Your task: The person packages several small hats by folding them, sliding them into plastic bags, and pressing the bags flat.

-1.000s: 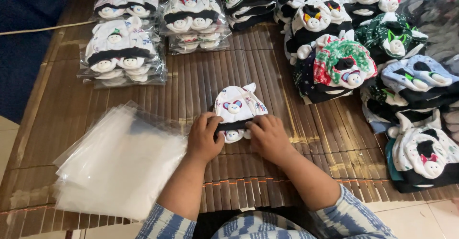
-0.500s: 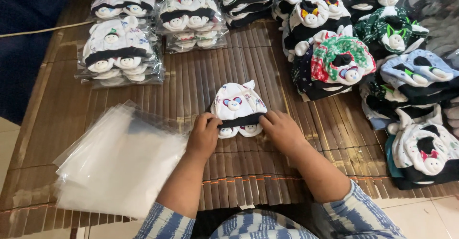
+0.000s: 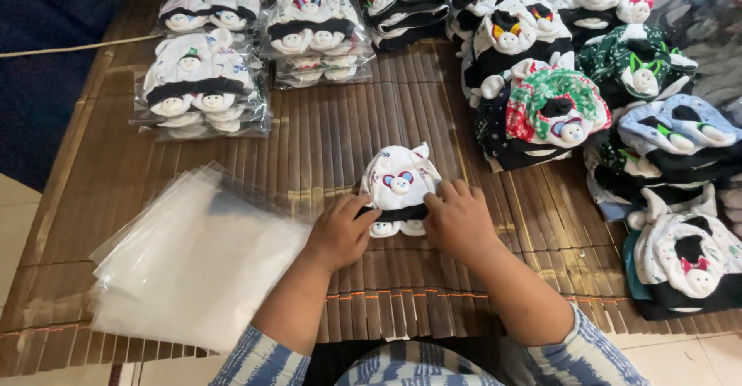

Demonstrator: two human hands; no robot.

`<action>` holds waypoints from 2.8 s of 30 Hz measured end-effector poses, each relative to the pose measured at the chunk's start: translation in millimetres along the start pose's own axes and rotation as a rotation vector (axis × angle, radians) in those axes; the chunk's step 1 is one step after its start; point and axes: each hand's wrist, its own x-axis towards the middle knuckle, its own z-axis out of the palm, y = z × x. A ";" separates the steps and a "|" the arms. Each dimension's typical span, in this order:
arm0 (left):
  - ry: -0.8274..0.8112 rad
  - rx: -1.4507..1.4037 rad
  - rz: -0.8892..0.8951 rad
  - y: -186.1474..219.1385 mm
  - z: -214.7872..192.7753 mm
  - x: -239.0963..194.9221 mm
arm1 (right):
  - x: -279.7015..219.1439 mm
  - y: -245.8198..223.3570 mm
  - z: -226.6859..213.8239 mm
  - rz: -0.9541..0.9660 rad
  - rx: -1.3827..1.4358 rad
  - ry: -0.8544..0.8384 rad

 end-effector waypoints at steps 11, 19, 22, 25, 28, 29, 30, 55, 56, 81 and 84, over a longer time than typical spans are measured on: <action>-0.016 -0.445 -0.487 -13.5 -48.2 18.6 | 21.8 -41.0 -6.7 -0.138 0.284 -0.166; 0.532 -1.134 -0.863 -25.7 -10.6 12.5 | 25.7 -71.4 -20.6 -0.224 0.277 0.112; 0.610 -1.259 -0.831 -28.0 -4.9 7.1 | 24.9 -94.7 -13.3 -0.318 0.354 0.084; 0.701 -1.381 -0.791 -32.8 -7.7 3.3 | 19.1 -113.3 14.7 -0.454 0.517 0.077; 0.862 -1.385 -0.744 -39.8 -24.4 0.2 | 13.8 -122.6 26.2 -0.466 0.523 0.150; 0.892 -1.344 -0.734 -42.5 -35.0 -0.6 | 14.4 -121.5 23.9 -0.468 0.521 0.148; 0.924 -1.304 -0.730 -42.8 -45.2 -3.9 | 12.0 -121.1 20.6 -0.472 0.521 0.140; -0.454 -0.579 -1.352 -62.8 63.8 109.0 | -7.8 -25.3 -10.7 -0.045 0.364 -0.236; -0.380 -0.704 -1.421 -67.4 73.3 107.6 | -9.2 -25.3 -7.5 -0.053 0.358 -0.200; 0.007 0.162 -0.845 -19.4 35.9 91.3 | 32.8 19.5 15.8 0.307 0.565 0.058; 0.157 0.407 -0.356 -6.4 80.1 58.1 | 47.6 42.7 52.3 0.365 0.597 -0.119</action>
